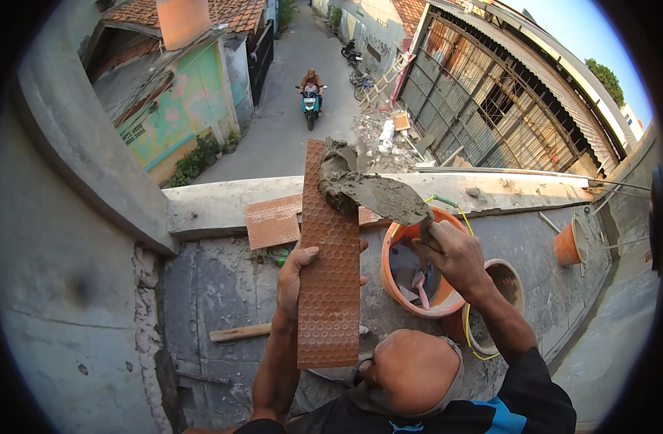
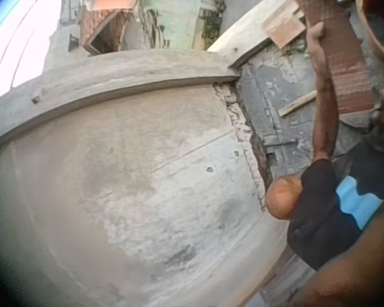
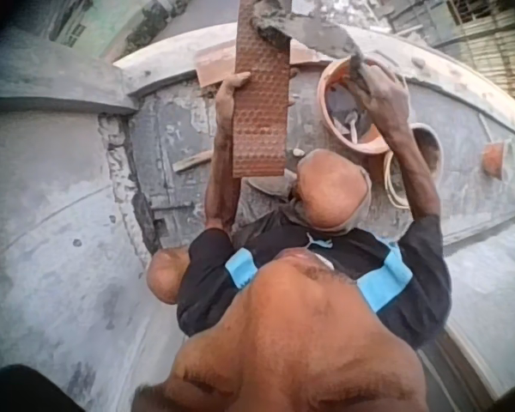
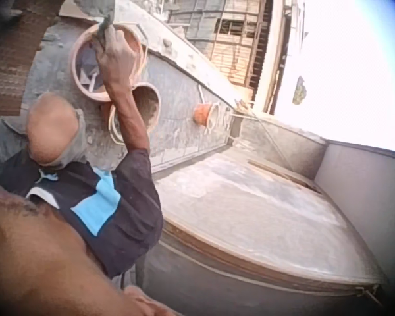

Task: The worker is preparing tiles by applying mortar or adhesive to the back with a trowel at a renovation site.

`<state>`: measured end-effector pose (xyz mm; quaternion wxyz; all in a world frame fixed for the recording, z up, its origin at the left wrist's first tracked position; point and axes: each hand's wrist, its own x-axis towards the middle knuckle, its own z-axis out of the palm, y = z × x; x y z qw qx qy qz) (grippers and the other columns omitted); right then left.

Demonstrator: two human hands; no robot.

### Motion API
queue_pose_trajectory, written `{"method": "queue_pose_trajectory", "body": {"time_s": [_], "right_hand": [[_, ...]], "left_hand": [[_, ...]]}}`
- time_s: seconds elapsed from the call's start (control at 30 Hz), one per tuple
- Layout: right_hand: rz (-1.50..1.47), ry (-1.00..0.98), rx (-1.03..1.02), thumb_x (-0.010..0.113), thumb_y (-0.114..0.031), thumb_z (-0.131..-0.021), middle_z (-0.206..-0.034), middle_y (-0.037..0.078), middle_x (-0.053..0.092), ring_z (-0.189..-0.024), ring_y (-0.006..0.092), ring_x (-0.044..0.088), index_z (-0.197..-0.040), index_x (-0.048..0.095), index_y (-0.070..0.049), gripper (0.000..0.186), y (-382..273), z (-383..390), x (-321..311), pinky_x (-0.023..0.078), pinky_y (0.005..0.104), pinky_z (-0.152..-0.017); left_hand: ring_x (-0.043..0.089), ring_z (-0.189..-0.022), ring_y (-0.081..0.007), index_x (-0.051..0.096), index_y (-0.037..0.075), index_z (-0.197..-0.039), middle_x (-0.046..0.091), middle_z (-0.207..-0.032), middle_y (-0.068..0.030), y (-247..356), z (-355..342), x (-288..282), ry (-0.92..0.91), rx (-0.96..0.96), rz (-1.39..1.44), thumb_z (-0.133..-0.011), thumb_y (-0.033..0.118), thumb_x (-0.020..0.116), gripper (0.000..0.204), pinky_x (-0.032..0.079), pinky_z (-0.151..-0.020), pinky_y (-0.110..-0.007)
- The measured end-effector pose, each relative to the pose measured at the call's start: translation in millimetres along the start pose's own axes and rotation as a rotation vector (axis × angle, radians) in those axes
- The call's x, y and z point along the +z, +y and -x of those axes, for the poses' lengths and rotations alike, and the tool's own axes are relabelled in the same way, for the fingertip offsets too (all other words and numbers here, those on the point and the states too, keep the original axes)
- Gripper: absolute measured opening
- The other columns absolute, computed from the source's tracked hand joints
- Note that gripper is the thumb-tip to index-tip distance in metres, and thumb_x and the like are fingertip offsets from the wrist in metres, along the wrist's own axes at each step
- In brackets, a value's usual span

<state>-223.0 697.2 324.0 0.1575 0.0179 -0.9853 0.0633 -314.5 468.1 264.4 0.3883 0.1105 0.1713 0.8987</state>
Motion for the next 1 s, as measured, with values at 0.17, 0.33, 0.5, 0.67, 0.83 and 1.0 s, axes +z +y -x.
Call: {"method": "queue_pose_trajectory", "body": {"time_s": [0.17, 0.33, 0.5, 0.67, 0.83, 1.0], "right_hand": [[-0.202, 0.311, 0.015, 0.065, -0.016, -0.077, -0.067, 0.007, 0.050, -0.054, 0.0229, 0.053, -0.092, 0.056, -0.005, 0.020, -25.9, 26.1, 71.1, 0.042, 0.0338, -0.047], [-0.165, 0.316, 0.143, 0.065, -0.015, -0.077, -0.069, 0.008, 0.050, -0.054, 0.0243, 0.052, -0.085, 0.054, -0.004, 0.017, -26.6, 66.4, 92.4, 0.041, 0.0348, -0.047], [-0.176, 0.208, 0.572, 0.065, -0.017, -0.075, -0.069, 0.012, 0.052, -0.060, 0.0288, 0.055, -0.081, 0.055, -0.005, 0.018, 14.6, 138.3, 36.3, 0.043, 0.0358, -0.052], [0.424, -0.228, 0.818, 0.057, -0.030, -0.075, -0.070, 0.014, 0.059, -0.066, 0.0343, 0.058, -0.086, 0.059, -0.005, 0.027, 105.3, 194.7, -77.5, 0.045, 0.0416, -0.060], [0.600, -0.803, 0.861, 0.057, -0.024, -0.071, -0.068, 0.015, 0.063, -0.065, 0.0301, 0.063, -0.068, 0.065, -0.006, 0.020, 177.4, 264.8, -50.7, 0.048, 0.0393, -0.057], [0.679, -0.774, 0.691, 0.060, -0.025, -0.067, -0.067, 0.012, 0.064, -0.063, 0.0287, 0.064, -0.066, 0.066, -0.008, 0.018, 216.9, 287.5, 43.4, 0.049, 0.0383, -0.056]], "left_hand": [[0.054, -0.103, -0.0265, 0.039, -0.005, -0.120, 0.053, -0.110, -0.0191, 2.9, 10.7, 9.9, 0.144, 0.044, -0.027, -0.086, 0.021, 0.038, 0.044, 0.049, -0.083, -0.039], [0.059, -0.090, -0.0185, 0.050, -0.003, -0.110, 0.060, -0.099, -0.0120, -0.7, 10.4, -31.5, 0.230, 0.252, -0.176, -0.087, 0.021, 0.042, 0.034, 0.048, -0.081, -0.031], [0.061, -0.082, -0.0215, 0.052, -0.005, -0.103, 0.060, -0.095, -0.0153, 11.0, -16.3, -25.2, 0.309, 0.217, -0.255, -0.086, 0.019, 0.043, 0.031, 0.052, -0.073, -0.032], [0.062, -0.084, -0.0237, 0.048, -0.006, -0.111, 0.059, -0.099, -0.0178, 13.5, 0.8, -55.3, 0.180, -0.021, -0.269, -0.083, 0.022, 0.043, 0.039, 0.053, -0.071, -0.033], [0.061, -0.084, -0.0226, 0.049, -0.006, -0.111, 0.059, -0.098, -0.0169, -35.6, -27.6, -62.7, 0.310, -0.001, -0.416, -0.082, 0.017, 0.046, 0.037, 0.051, -0.075, -0.033], [0.056, -0.097, -0.0223, 0.049, -0.006, -0.111, 0.058, -0.104, -0.0146, -66.1, -36.4, -108.5, 0.545, -0.071, -0.570, -0.081, 0.018, 0.054, 0.039, 0.042, -0.091, -0.033]]}}
